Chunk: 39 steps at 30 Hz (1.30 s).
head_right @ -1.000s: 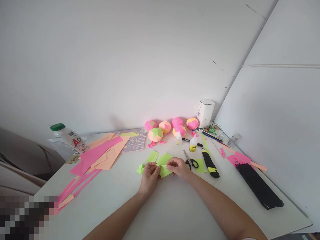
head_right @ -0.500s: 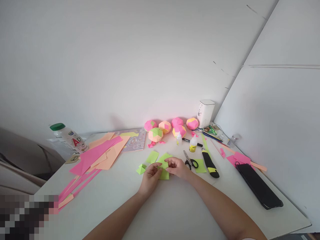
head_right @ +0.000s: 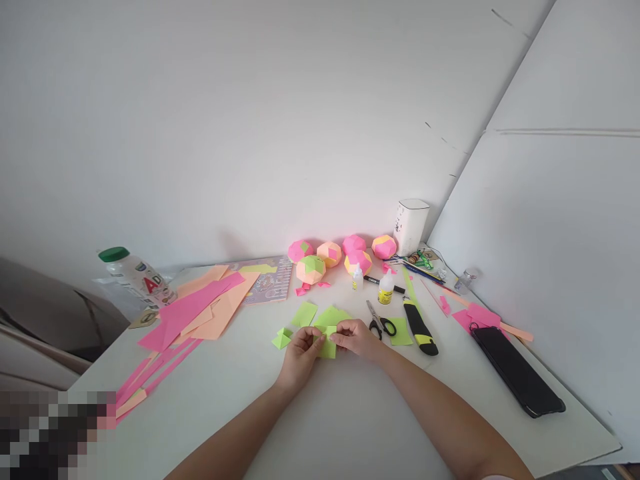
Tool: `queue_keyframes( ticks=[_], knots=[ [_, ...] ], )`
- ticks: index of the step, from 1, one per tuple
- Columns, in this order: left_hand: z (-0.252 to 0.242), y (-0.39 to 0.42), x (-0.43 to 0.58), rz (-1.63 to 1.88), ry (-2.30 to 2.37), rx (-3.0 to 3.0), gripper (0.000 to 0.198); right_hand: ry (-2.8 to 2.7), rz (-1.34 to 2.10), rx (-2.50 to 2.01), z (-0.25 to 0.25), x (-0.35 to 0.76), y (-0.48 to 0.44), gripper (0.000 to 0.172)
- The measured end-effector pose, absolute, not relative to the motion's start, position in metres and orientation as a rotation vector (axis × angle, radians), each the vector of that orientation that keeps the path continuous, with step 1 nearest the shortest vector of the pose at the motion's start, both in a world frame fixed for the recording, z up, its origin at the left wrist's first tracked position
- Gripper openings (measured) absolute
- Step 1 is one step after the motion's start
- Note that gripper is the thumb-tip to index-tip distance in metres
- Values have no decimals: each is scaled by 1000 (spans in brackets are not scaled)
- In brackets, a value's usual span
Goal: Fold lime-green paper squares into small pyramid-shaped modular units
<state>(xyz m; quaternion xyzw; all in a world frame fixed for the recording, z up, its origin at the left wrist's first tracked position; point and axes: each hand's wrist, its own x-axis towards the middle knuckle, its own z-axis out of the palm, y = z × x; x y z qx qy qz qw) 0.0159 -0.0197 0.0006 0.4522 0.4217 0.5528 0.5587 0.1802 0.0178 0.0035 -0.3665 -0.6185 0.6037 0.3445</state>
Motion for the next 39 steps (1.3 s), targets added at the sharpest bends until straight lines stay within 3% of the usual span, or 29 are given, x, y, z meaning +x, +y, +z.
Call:
queue_keyframes(
  ticks=[27, 39],
  knots=[
    [6, -20, 13, 1201, 857, 1052, 42, -1647, 1491, -888, 12, 184, 17, 26],
    [3, -23, 16, 1136, 1107, 1264, 34, -1461, 1510, -898, 3, 182, 20, 24]
  ],
)
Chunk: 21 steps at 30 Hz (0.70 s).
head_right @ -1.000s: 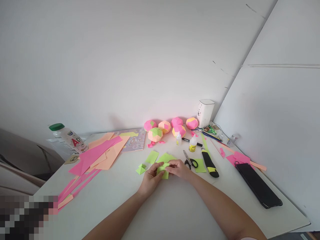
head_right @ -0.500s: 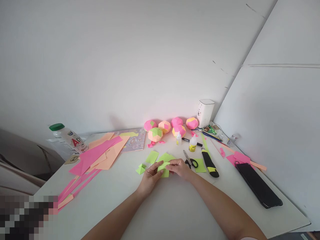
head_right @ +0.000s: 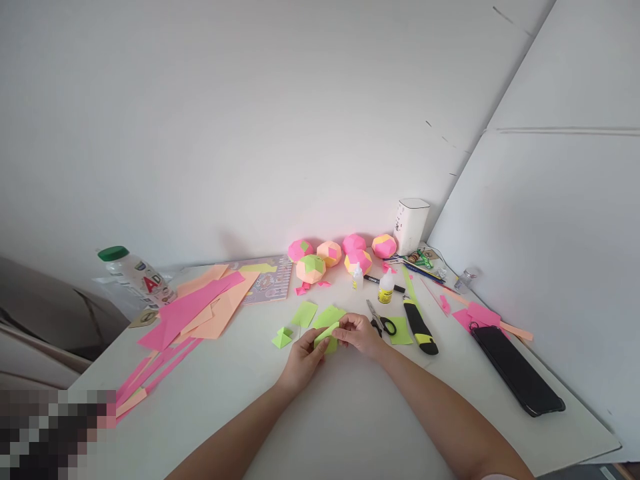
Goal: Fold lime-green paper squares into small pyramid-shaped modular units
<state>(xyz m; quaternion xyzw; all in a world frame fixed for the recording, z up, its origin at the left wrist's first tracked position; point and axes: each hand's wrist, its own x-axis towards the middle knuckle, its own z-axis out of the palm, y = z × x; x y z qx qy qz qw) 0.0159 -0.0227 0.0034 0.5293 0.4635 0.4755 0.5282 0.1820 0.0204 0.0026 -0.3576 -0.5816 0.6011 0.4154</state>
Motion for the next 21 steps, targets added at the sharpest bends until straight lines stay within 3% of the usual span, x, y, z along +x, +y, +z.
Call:
queue_keyframes(
  ticks=[6, 21],
  knots=[
    [8, -24, 16, 1102, 1100, 1264, 33, -1432, 1505, -881, 4, 181, 20, 30],
    [8, -26, 16, 1026, 1099, 1257, 47, -1486, 1513, -866, 1, 183, 21, 21]
  ],
)
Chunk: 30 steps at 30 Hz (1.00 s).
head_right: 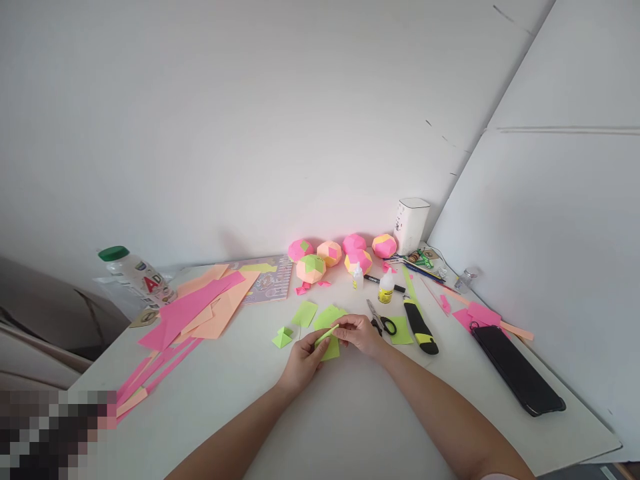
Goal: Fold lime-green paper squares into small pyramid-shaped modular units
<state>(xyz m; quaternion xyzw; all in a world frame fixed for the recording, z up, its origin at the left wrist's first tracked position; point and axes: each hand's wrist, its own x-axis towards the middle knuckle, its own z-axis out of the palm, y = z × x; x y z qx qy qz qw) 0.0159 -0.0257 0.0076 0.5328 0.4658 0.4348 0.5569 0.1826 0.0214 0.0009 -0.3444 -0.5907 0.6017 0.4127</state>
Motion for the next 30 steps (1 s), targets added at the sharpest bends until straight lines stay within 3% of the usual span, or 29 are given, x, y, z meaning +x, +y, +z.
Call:
queue_keyframes(
  ticks=[21, 30],
  knots=[
    [14, -26, 14, 923, 1067, 1359, 50, -1463, 1555, -875, 6, 184, 22, 16],
    [8, -24, 14, 941, 1027, 1298, 49, -1398, 1589, -900, 1, 185, 24, 22]
  ],
)
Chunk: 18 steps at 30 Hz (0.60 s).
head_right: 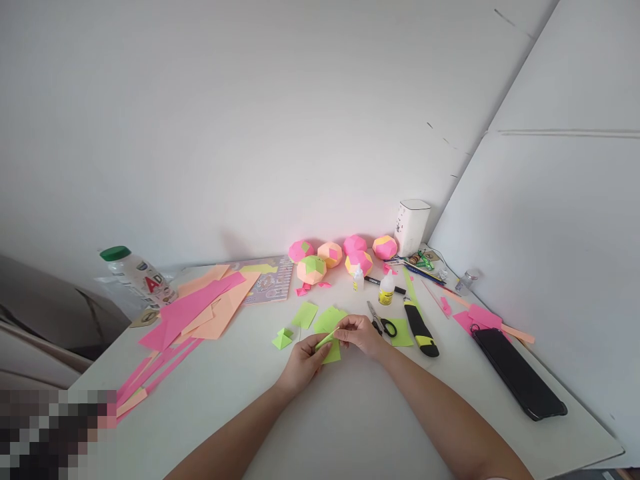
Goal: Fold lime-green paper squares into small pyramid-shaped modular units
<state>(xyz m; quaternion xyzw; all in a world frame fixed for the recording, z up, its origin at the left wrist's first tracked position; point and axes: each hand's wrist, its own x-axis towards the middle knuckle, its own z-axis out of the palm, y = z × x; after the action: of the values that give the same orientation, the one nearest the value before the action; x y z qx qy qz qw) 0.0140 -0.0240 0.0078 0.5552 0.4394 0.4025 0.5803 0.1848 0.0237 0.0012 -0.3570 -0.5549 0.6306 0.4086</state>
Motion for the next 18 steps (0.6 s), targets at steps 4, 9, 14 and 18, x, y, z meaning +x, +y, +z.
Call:
queue_keyframes(
  ticks=[4, 9, 14, 18],
  knots=[
    [7, -24, 13, 945, 979, 1316, 41, -1411, 1592, -891, -1, 185, 24, 21],
    [9, -23, 12, 923, 972, 1356, 38, -1429, 1584, -870, -1, 186, 25, 19],
    [10, -23, 12, 914, 975, 1350, 41, -1431, 1585, -867, 1, 186, 24, 17],
    [10, -23, 11, 902, 970, 1344, 43, -1427, 1592, -871, 2, 187, 24, 16]
  ],
)
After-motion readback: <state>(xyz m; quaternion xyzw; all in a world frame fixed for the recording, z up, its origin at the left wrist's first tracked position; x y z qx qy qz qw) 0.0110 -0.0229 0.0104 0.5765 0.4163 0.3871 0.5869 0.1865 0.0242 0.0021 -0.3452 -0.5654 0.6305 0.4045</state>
